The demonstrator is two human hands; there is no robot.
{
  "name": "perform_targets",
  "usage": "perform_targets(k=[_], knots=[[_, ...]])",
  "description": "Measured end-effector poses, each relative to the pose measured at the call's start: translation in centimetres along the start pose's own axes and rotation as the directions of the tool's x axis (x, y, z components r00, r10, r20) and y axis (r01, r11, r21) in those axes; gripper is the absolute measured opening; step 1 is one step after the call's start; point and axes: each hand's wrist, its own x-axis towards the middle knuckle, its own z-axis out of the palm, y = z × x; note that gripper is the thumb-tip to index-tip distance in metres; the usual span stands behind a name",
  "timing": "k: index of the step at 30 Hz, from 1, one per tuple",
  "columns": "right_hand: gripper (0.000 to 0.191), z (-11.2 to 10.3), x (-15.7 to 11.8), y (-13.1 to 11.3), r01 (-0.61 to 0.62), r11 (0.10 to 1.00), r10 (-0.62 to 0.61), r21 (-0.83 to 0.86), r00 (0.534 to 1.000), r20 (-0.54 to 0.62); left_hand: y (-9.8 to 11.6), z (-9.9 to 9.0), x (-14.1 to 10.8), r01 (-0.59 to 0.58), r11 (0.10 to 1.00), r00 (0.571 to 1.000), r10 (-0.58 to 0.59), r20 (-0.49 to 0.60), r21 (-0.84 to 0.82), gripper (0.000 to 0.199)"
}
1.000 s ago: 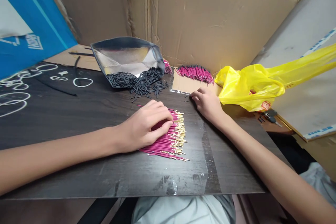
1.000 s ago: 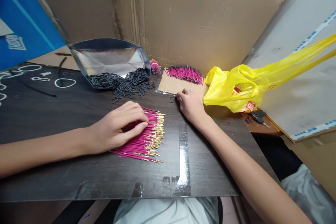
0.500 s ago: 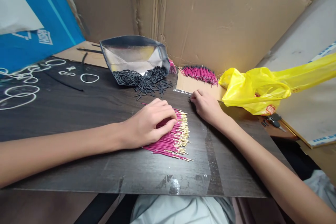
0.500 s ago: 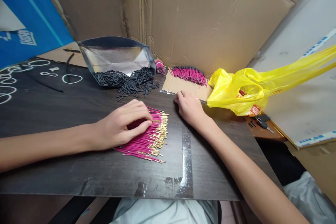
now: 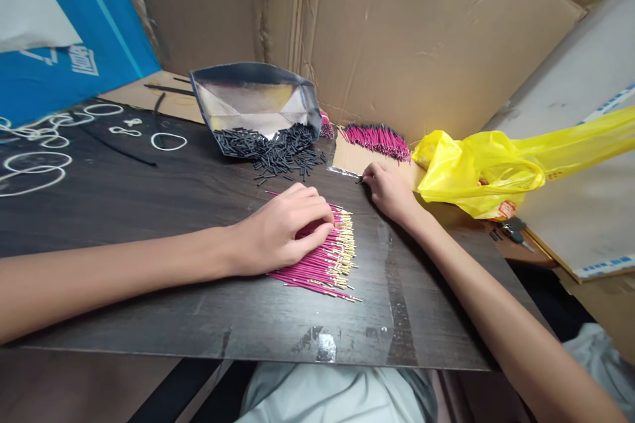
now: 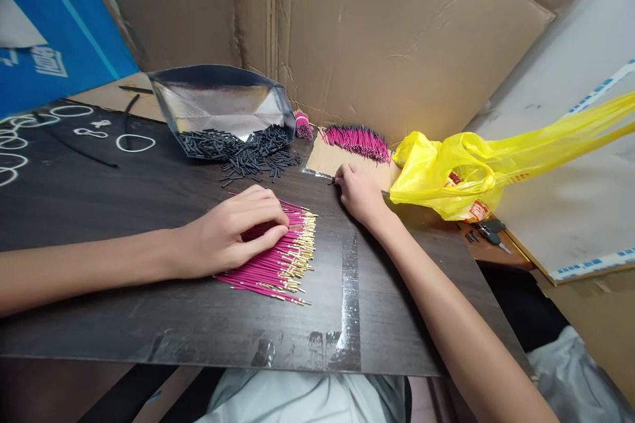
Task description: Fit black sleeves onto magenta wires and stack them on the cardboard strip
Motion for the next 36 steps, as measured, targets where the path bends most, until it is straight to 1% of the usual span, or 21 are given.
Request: perform_targets(k=[4, 9, 12, 15, 18, 21, 23, 26, 28, 32, 36], knots=[[0.011, 0.3, 0.5, 0.1, 0.024, 0.998, -0.023, 0.061, 1.000, -0.008, -0.1, 0.0, -0.1, -0.008, 1.000, 1.000, 0.008, 0.005, 0.012, 0.022], [0.014, 0.0, 0.3, -0.1, 0.071, 0.991, -0.074, 0.113, 0.997, 0.023, -0.1, 0.1, -0.1, -0.017, 1.000, 1.000, 0.017, 0.017, 0.007, 0.021], [0.014, -0.1, 0.4, 0.1, 0.068, 0.992, -0.072, 0.105, 0.997, 0.040, -0.1, 0.0, -0.1, -0.022, 1.000, 1.000, 0.022, 0.015, 0.002, 0.020], [0.013, 0.0, 0.6, 0.0, 0.054, 0.997, -0.057, 0.062, 0.997, 0.050, -0.1, 0.0, -0.1, -0.025, 1.000, 1.000, 0.024, 0.013, 0.006, 0.019], [0.012, -0.2, 0.5, -0.8, 0.052, 0.999, -0.053, 0.014, 0.997, 0.057, -0.2, 0.0, -0.1, -0.023, 1.000, 1.000, 0.023, 0.012, 0.006, 0.019], [0.010, -1.4, -0.8, -2.5, 0.062, 0.998, -0.062, 0.004, 0.996, 0.057, -0.1, 0.0, -0.2, -0.004, 1.000, 1.000, 0.004, 0.008, 0.002, 0.020], [0.009, -2.8, -2.2, -4.1, 0.070, 0.996, -0.074, 0.061, 0.995, 0.060, 0.0, 0.0, -0.3, 0.015, 1.000, 1.000, -0.015, -0.006, -0.004, 0.020], [0.008, -4.7, -4.7, -6.3, 0.034, 0.939, -0.071, 0.342, 0.993, 0.096, 0.0, 0.0, -0.4, 0.031, 0.999, 0.999, -0.032, -0.021, -0.025, 0.019], [0.007, -5.3, -5.8, -7.3, 0.014, 0.904, -0.062, 0.428, 0.993, 0.099, 0.1, 0.0, -0.4, 0.036, 0.999, 0.999, -0.036, -0.013, -0.033, 0.019], [0.007, -5.0, -6.2, -8.0, 0.032, 0.886, -0.071, 0.462, 0.995, 0.067, 0.1, 0.1, -0.2, 0.055, 0.998, 0.998, -0.055, 0.000, -0.021, 0.019], [0.009, -4.5, -6.0, -7.9, -0.014, 0.849, -0.056, 0.528, 0.991, 0.118, 0.0, 0.1, 0.0, 0.073, 0.997, 0.997, -0.073, 0.007, -0.036, 0.020]])
